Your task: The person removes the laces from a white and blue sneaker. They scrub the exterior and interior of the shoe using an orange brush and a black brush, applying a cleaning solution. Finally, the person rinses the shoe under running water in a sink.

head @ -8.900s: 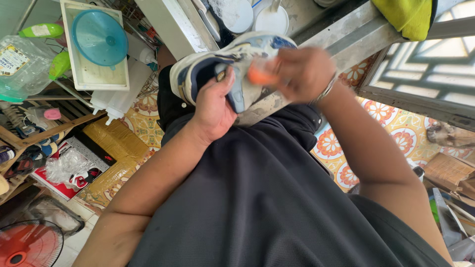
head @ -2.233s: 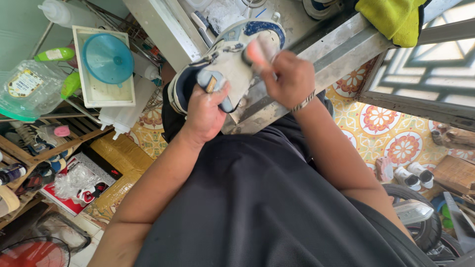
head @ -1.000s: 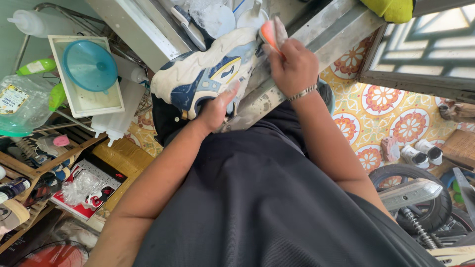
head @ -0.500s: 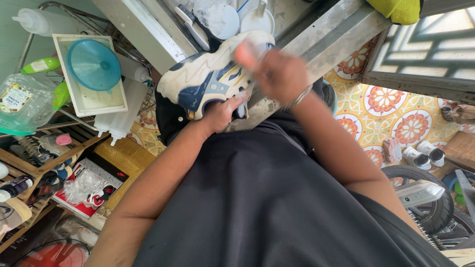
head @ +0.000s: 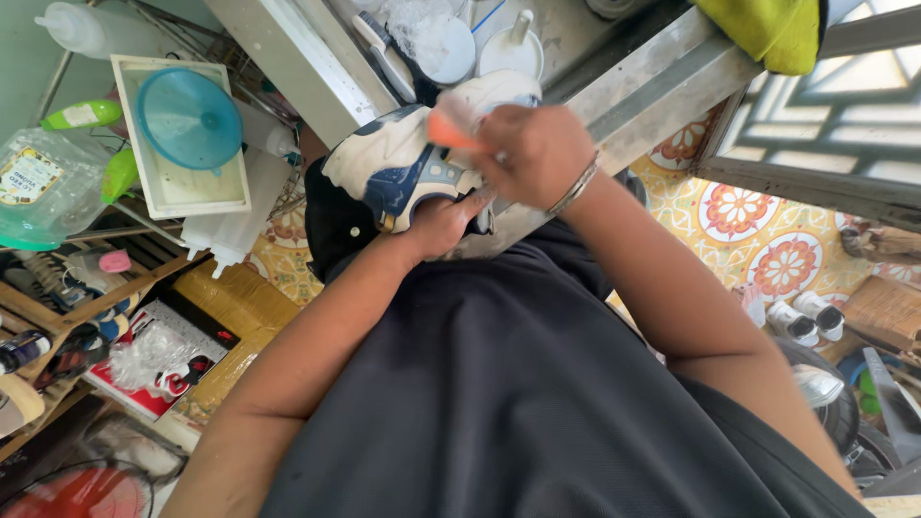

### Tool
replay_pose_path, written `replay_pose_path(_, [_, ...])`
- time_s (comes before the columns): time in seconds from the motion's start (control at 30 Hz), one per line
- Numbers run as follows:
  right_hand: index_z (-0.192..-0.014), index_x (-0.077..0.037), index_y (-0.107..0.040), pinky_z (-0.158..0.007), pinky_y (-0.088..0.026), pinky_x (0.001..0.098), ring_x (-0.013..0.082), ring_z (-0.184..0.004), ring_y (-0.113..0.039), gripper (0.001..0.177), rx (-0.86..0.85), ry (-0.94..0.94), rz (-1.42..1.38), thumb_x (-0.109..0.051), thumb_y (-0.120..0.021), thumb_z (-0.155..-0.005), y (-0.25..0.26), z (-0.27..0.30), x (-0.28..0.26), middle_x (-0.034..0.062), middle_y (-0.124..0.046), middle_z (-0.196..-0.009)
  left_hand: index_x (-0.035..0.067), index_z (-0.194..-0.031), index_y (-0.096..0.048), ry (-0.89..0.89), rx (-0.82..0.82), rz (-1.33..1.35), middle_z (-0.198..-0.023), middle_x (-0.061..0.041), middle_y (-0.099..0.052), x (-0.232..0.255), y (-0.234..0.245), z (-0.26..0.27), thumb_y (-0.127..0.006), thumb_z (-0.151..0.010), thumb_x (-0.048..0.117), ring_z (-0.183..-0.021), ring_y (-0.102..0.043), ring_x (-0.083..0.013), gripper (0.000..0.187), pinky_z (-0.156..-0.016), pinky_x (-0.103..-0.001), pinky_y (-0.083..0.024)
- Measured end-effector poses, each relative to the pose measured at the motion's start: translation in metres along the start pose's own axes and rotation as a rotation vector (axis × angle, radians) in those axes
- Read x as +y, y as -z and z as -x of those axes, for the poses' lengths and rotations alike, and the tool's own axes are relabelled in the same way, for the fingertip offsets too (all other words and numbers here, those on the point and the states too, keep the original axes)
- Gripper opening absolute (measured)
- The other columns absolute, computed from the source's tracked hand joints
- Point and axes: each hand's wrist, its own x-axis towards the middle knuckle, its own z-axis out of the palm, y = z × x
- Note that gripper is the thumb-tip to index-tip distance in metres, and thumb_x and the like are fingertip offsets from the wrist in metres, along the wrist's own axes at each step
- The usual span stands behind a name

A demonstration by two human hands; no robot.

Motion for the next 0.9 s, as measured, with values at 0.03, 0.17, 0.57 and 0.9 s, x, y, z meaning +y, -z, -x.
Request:
replay_pose_path(0.03, [-0.090, -0.008, -0.072, -0.059, -0.052, 0.0438, 0.0327, -0.067, -0.067, 0.020, -0.015, 0.026, -0.012, -0.021, -0.085, -0.083, 0.002, 0.002, -0.001, 0.0091, -0.070, -0.078, 0.004, -0.136, -0.062, 0.035, -0.026, 0.029, -0.139, -0.011, -0.065, 0.003, 0.000, 0.004, -0.057, -0.100, 0.038, -0.131, -0.057, -0.0246, 0.049, -0.111, -0.035, -0.041])
replay_pose_path(0.17, [-0.088, -0.006, -0.070, -0.065, -0.051, 0.0441, 0.0320, -0.074, -0.068, 0.033, -0.133, -0.129, 0.180, -0.030, -0.087, -0.104, 0.040, -0.014, 0.031, 0.0113, -0.066, -0.081, 0.002, -0.135, -0.062, -0.039, -0.001, 0.051, -0.141, -0.013, -0.064, 0.012, 0.002, 0.005, -0.061, -0.100, 0.036, -0.134, -0.055, -0.0258, 0.049, -0.114, -0.036, -0.039])
replay_pose_path(0.57, [-0.092, -0.008, -0.074, -0.057, -0.051, 0.0436, 0.0330, -0.067, -0.067, 0.013, -0.099, 0.073, 0.037, -0.015, -0.078, -0.082, 0.007, -0.023, 0.008, 0.0107, -0.069, -0.079, -0.001, -0.145, -0.052, -0.133, -0.005, -0.088, -0.153, -0.018, -0.052, -0.004, -0.002, -0.009, -0.059, -0.102, 0.040, -0.144, -0.044, -0.0309, 0.060, -0.119, -0.038, -0.030])
replay_pose_path(0.9, [-0.093, -0.009, -0.074, -0.061, -0.052, 0.0426, 0.0309, -0.069, -0.067, 0.015, -0.051, 0.132, -0.037, -0.019, -0.080, -0.084, 0.002, -0.021, -0.007, 0.0094, -0.068, -0.081, -0.001, -0.145, -0.050, -0.127, -0.084, -0.001, -0.149, -0.019, -0.054, 0.014, 0.004, -0.003, -0.064, -0.097, 0.045, -0.141, -0.048, -0.0305, 0.068, -0.116, -0.039, -0.036])
